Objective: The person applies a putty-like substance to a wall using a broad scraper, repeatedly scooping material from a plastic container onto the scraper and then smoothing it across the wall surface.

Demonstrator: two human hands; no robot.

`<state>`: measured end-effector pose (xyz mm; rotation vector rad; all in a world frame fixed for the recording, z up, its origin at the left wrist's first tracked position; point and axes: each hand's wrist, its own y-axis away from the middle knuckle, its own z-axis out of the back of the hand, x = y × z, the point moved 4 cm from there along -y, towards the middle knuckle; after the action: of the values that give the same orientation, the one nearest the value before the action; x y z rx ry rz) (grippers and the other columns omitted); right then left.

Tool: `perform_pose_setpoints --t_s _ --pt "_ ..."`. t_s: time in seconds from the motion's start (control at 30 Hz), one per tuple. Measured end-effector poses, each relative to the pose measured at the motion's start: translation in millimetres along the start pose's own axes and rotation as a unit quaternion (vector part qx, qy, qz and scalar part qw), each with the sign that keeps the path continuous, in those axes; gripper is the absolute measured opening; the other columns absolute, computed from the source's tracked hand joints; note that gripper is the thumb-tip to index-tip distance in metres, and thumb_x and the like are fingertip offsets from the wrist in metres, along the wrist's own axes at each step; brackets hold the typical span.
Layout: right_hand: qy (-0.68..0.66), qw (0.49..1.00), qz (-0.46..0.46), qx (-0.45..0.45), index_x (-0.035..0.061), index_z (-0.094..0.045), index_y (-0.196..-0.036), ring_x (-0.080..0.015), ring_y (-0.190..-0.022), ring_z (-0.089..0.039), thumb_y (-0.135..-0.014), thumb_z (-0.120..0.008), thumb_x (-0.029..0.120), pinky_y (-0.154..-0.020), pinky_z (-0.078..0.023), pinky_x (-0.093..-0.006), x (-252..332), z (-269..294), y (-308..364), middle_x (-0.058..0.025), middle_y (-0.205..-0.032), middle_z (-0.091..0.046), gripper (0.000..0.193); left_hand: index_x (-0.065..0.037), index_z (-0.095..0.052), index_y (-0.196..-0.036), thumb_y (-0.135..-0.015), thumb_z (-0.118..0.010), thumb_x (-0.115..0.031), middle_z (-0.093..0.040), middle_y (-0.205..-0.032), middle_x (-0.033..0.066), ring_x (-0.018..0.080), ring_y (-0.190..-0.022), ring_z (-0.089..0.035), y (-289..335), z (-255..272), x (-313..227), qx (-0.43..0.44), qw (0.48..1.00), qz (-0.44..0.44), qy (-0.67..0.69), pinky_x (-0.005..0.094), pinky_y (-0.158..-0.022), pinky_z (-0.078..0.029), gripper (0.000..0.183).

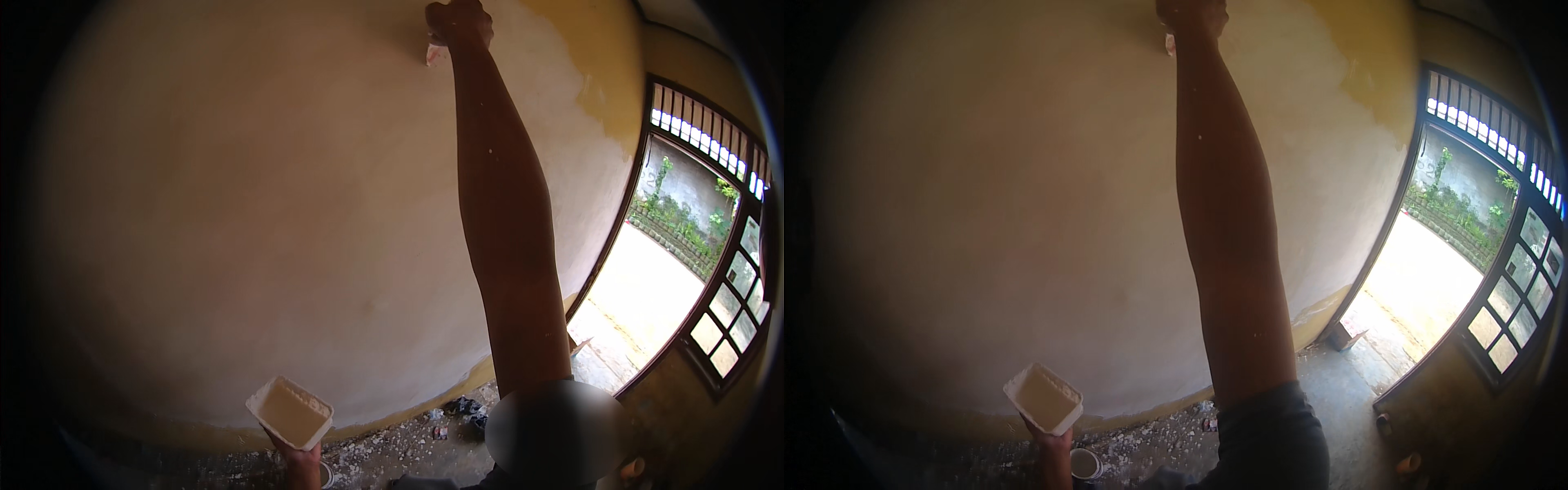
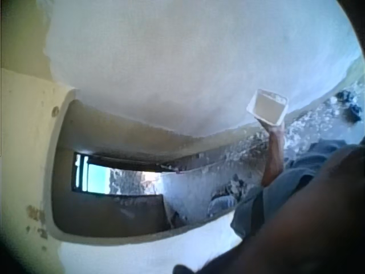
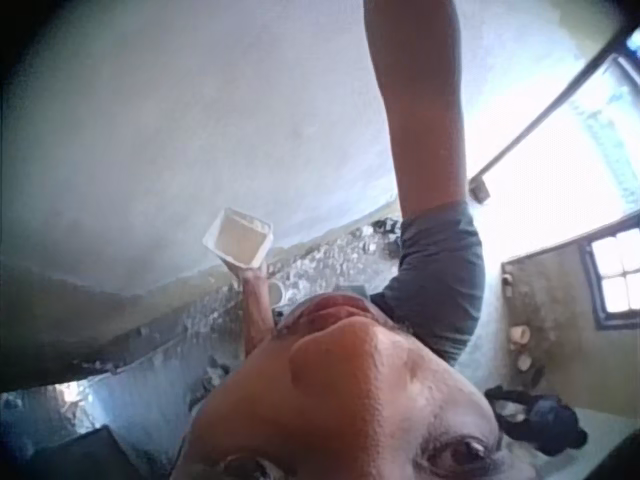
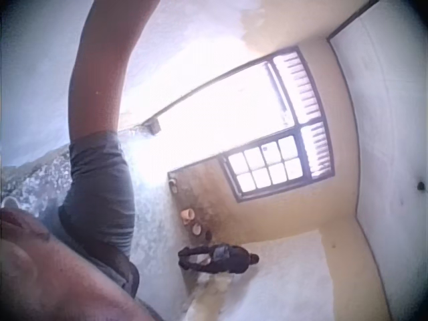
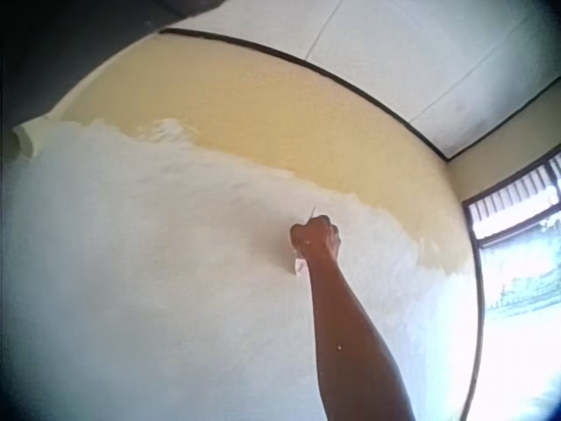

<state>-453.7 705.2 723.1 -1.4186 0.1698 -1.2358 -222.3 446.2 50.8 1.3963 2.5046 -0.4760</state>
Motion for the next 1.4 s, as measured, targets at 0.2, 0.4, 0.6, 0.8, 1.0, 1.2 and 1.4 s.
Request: perform_pose_setpoints --t_s 0.2,0.4,0.6,0.8,1.0,1.2,1.4 --pt "-0.131 0.991 0.000 -0.010 0.0053 -0.074 -0.095 -0.0285 -0.098 -0.070 -0.081 -0.062 0.030 -0.090 -0.054 -0.0368 87.1 -16.4 -19.5 -0.0170 -0.100 -0.073 0.030 -0.022 -0.040 -0.146 -0.099 -0.045 -0.053 -0.051 -0.141 0.0035 0.0255 -0.130 -0.050 14.5 -10.7 -6.7 -0.029 0.990 -0.063 -0.121 0.0508 -0.106 -0.044 0.056" --pt "-0.375 0.914 -0.150 -0.034 0.0025 -0.071 -0.094 -0.0297 -0.088 -0.072 -0.089 -0.058 0.018 -0.076 -0.058 -0.0413 106.8 16.6 -56.6 -0.0190 -0.094 -0.072 0.021 -0.030 -0.038 -0.148 -0.099 -0.044 -0.055 -0.047 -0.144 0.0042 0.0281 -0.133 -0.046 28.8 -12.0 -0.4 -0.017 0.948 -0.127 -0.291 0.0573 -0.106 -0.042 0.055" --pt "0.247 0.888 0.342 -0.186 0.0113 -0.064 -0.106 -0.0268 -0.081 -0.070 -0.087 -0.059 0.016 -0.069 -0.060 -0.0381 57.0 -15.8 10.7 -0.0151 -0.103 -0.068 0.020 -0.028 -0.040 -0.146 -0.097 -0.046 -0.058 -0.048 -0.144 0.0035 0.0286 -0.132 -0.046 29.9 -61.8 -5.1 -0.071 0.989 -0.020 -0.129 0.0587 -0.107 -0.039 0.058" --pt "0.231 0.823 0.506 -0.118 0.0064 -0.063 -0.118 -0.0360 -0.103 -0.063 -0.085 -0.062 0.015 -0.073 -0.061 -0.0433 -61.4 -49.1 97.8 -0.0170 -0.110 -0.064 0.034 -0.020 -0.051 -0.138 -0.095 -0.048 -0.060 -0.056 -0.136 0.0021 0.0274 -0.128 -0.050 17.7 -71.4 -1.1 -0.051 0.997 -0.011 0.060 0.0546 -0.108 -0.039 0.058" --pt "0.195 0.955 0.210 -0.070 -0.0034 -0.062 -0.108 -0.0392 -0.095 -0.067 -0.087 -0.055 0.016 -0.080 -0.056 -0.0473 -27.2 45.6 27.5 -0.0227 -0.102 -0.065 0.029 -0.020 -0.052 -0.137 -0.096 -0.047 -0.059 -0.056 -0.135 0.0014 0.0276 -0.124 -0.054 12.7 -57.6 2.8 -0.099 0.988 0.049 0.109 0.0516 -0.107 -0.041 0.057" --pt "0.132 0.981 0.120 -0.081 0.0003 -0.068 -0.101 -0.0351 -0.094 -0.069 -0.083 -0.059 0.018 -0.082 -0.057 -0.0436 11.8 25.1 -40.9 -0.0205 -0.098 -0.069 0.027 -0.019 -0.053 -0.135 -0.096 -0.047 -0.059 -0.059 -0.132 0.0026 0.0278 -0.123 -0.054 17.6 -66.1 2.0 -0.091 0.993 0.020 0.072 0.0510 -0.107 -0.041 0.057" --pt "0.091 0.929 0.355 0.046 0.0048 -0.068 -0.104 -0.0372 -0.094 -0.069 -0.083 -0.057 0.014 -0.083 -0.057 -0.0419 138.1 -59.3 68.0 -0.0229 -0.100 -0.068 0.025 -0.020 -0.046 -0.143 -0.096 -0.046 -0.060 -0.053 -0.141 0.0026 0.0288 -0.130 -0.049 16.6 -53.5 1.7 -0.023 0.996 0.010 0.082 0.0554 -0.109 -0.037 0.062"
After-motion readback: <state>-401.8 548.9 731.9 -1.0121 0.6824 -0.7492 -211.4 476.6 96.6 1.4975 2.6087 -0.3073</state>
